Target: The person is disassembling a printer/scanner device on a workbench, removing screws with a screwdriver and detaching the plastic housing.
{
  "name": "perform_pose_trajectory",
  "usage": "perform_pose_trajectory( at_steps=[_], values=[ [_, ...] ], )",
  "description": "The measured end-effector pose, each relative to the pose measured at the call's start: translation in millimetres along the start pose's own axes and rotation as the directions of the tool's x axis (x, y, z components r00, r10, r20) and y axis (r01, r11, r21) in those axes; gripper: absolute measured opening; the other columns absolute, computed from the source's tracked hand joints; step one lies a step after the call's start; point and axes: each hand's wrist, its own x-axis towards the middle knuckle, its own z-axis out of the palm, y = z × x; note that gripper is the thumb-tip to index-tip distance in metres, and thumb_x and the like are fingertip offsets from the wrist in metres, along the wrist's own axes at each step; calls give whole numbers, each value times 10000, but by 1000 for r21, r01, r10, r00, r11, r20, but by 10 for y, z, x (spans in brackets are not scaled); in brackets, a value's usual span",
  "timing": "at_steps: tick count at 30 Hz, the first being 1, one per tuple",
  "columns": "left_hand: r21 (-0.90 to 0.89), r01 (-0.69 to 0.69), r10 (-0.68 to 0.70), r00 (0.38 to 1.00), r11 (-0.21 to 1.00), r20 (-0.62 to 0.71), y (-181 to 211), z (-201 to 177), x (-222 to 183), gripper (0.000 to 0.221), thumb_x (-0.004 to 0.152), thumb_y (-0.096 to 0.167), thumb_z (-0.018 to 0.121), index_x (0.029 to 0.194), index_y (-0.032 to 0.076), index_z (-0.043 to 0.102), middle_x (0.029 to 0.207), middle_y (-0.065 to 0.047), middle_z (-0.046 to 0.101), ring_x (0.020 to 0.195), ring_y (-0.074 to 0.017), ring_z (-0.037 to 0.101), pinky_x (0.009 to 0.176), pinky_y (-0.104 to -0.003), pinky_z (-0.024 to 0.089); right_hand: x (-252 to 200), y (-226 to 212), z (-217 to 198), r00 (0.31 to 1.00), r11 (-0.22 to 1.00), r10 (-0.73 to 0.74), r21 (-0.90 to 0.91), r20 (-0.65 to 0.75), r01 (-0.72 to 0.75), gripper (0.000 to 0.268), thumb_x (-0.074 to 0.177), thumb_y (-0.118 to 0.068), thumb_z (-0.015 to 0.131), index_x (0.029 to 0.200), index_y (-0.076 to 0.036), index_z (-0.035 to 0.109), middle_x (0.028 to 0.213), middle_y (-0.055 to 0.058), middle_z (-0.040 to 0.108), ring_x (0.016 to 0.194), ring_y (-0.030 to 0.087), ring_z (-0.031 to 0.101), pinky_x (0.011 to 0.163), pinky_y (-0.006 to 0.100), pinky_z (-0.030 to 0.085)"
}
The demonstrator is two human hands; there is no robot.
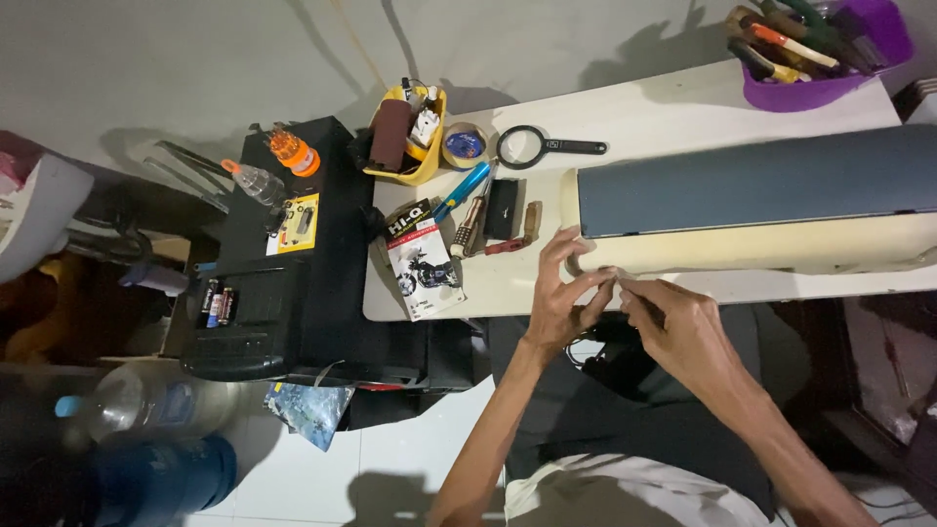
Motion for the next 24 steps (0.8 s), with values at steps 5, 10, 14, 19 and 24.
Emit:
perform_pose_trajectory(
  at_steps=[5, 10, 14, 19, 24],
  values=[
    [-162, 88, -92, 996, 983, -18, 42, 34, -27, 135, 928, 12, 722, 999, 126, 706, 1270, -112, 543, 1408, -478, 480, 1183, -650, 370, -27, -15, -153, 952, 936, -247, -212, 178, 282, 220, 937, -111, 681, 1124, -11, 741, 919, 215, 769, 812, 366, 763, 618, 426, 637],
    [-226, 59, -41, 996, 972, 84, -137, 23, -191, 196, 990, 17, 699, 1128, 155, 683, 1390, -149, 465, 1469, -462, 430, 1279, -732, 331, 193, 803, -311, 638, 486, -578, -414, 509, 770, 655, 814, -27, 643, 1455, -72, 517, 1263, 97, 631, 1057, 223, 679, 880, 401, 603],
    [-249, 45, -27, 997, 967, 75, -114, 14, -168, 165, 1002, -14, 670, 1129, 90, 682, 1406, -115, 429, 1479, -421, 413, 1283, -675, 357, 593, 1012, -379, 215, -62, -653, -334, 726, 940, 594, 816, -11, 643, 1396, -32, 518, 1421, 183, 565, 1276, 337, 588, 1078, 449, 477],
    [-287, 63, -56, 998, 956, 30, -92, 43, -188, 66, 1042, 72, 635, 1101, 86, 660, 1429, -100, 434, 1502, -393, 405, 1297, -679, 338, 895, 1070, -309, 72, -187, -601, -227, 796, 956, 616, 826, -93, 692, 1414, -22, 519, 1408, 214, 587, 1249, 354, 611, 1072, 470, 479],
    [-246, 93, -98, 995, 965, -9, -55, 85, -175, 62, 1024, 65, 638, 1067, 97, 670, 1381, -85, 447, 1458, -372, 461, 1291, -668, 362, 960, 897, -329, 7, -201, -628, -171, 778, 965, 423, 868, -34, 670, 1284, 2, 598, 1233, 190, 644, 1138, 356, 646, 1037, 476, 502]
  ],
)
